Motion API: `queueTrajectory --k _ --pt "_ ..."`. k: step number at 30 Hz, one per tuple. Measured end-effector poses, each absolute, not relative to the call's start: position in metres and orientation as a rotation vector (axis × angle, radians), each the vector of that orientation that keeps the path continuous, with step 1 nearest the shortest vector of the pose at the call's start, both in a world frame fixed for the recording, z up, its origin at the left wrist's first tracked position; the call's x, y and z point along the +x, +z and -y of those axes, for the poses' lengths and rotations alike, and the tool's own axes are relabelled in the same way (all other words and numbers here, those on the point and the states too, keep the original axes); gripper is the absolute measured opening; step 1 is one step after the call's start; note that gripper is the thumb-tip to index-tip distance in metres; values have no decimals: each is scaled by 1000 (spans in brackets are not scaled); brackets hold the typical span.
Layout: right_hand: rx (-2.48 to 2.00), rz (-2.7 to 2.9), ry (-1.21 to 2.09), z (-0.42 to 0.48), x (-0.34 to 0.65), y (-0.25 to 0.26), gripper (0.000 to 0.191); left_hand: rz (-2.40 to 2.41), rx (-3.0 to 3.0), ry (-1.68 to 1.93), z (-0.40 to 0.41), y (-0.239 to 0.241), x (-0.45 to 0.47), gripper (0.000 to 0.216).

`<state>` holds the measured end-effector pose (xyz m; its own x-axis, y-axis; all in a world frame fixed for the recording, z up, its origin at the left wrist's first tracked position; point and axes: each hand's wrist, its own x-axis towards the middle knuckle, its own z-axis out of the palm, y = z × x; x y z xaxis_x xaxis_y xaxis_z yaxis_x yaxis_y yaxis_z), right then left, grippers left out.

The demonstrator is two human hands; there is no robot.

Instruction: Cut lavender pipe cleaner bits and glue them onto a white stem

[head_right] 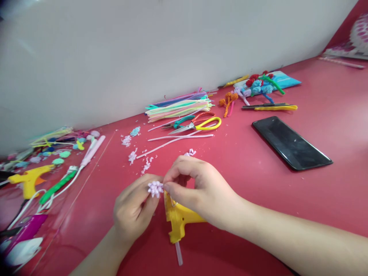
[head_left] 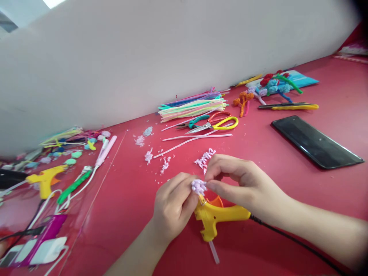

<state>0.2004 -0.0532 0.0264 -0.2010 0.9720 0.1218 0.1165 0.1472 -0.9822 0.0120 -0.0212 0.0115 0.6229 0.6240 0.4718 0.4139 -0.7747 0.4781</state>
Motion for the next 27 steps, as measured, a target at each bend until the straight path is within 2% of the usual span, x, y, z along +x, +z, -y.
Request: queueTrajectory --k 18,23,27 --pt "-1072 1513 1158 52 200 25 5 -917 2375 892 24 9 13 15" --pt "-1055 1582 920 51 200 21 8 -1069 1910 821 30 17 13 25" --pt "-1023 1669 588 53 200 20 11 -898 1248 616 30 22 13 27"
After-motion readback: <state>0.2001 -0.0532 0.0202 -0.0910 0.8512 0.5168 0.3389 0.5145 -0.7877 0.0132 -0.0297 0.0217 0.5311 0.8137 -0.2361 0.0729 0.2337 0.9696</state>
